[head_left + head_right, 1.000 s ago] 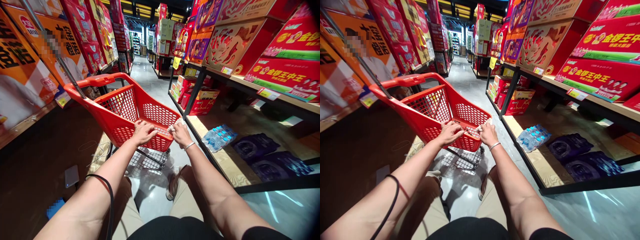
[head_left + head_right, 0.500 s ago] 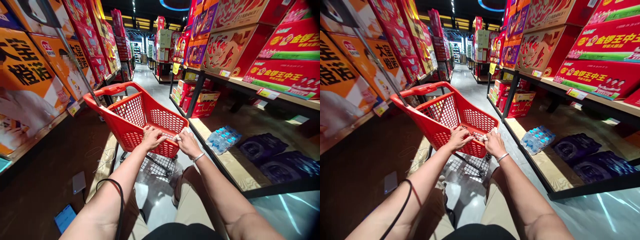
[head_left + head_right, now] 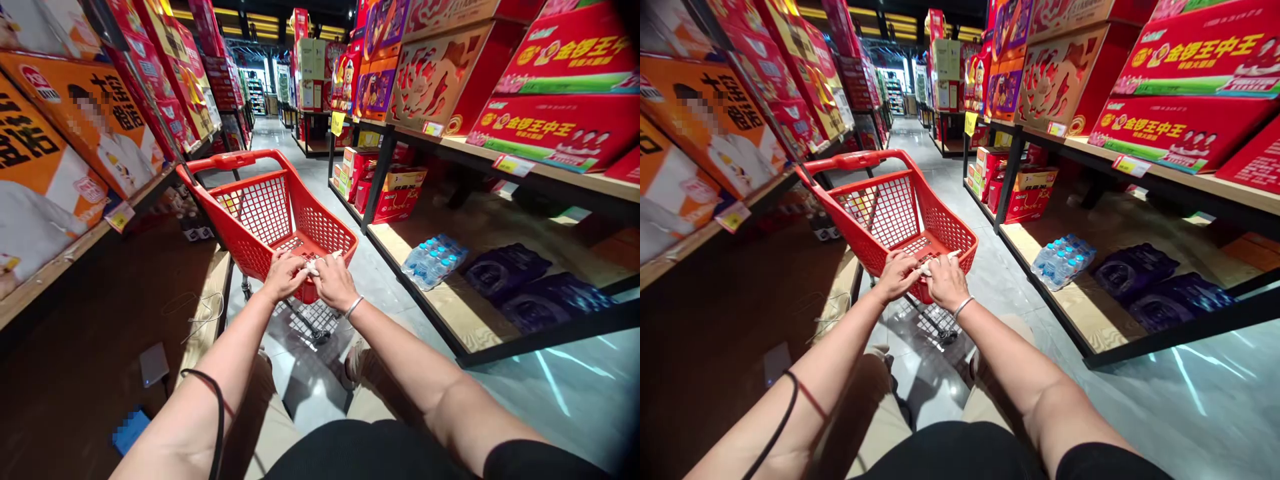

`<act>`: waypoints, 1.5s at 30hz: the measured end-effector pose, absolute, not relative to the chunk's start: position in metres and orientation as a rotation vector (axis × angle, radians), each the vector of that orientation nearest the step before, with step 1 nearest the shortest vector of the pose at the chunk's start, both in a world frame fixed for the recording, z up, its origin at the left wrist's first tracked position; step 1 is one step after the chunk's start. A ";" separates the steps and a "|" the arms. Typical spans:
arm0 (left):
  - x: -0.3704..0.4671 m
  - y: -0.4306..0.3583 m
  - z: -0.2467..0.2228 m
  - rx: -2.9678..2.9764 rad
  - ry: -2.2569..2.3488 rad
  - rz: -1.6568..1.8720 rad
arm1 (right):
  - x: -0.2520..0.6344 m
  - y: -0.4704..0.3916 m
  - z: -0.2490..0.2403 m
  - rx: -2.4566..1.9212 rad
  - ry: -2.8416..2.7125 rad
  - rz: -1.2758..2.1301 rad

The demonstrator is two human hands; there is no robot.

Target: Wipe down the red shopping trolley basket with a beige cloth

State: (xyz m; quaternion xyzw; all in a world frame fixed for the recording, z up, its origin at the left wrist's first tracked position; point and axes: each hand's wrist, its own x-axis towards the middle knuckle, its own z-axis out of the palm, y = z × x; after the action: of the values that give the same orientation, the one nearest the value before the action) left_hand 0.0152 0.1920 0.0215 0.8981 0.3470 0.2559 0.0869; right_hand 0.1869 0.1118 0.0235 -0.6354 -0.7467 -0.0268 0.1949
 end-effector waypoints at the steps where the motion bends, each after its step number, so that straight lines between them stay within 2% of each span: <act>1: 0.011 0.191 0.021 2.683 1.046 0.747 | 0.189 0.116 0.024 -1.746 -2.138 -0.080; 4: -0.004 0.193 0.024 2.713 1.055 0.680 | 0.215 0.136 0.024 -1.754 -2.164 -0.089; 9: -0.012 0.194 0.029 2.717 1.034 0.643 | 0.257 0.167 0.017 -1.877 -1.879 -0.016; 15: -0.011 0.196 0.023 2.662 1.090 0.703 | 0.204 0.144 -0.018 -1.731 -1.652 0.059; 22: -0.025 0.195 0.024 2.538 1.109 0.750 | 0.152 0.109 -0.053 -1.424 -1.803 0.072; 31: -0.042 0.194 0.026 2.498 1.172 0.742 | 0.141 0.103 -0.141 -1.508 -2.118 0.226; 34: -0.044 0.195 0.024 2.488 1.174 0.746 | 0.146 0.104 -0.136 -1.492 -2.046 0.213; 40: -0.046 0.197 0.023 2.511 1.146 0.734 | 0.164 0.119 -0.084 -1.359 -1.709 0.010; 45: -0.040 0.188 0.033 2.564 1.142 0.608 | 0.159 0.124 -0.114 -1.440 -1.668 0.103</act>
State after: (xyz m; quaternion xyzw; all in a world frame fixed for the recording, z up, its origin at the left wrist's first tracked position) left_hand -0.0399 0.1881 0.0334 0.8847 0.3941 0.2097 0.1345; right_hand 0.1592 0.1238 -0.1143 -0.5825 -0.6749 0.0415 0.4511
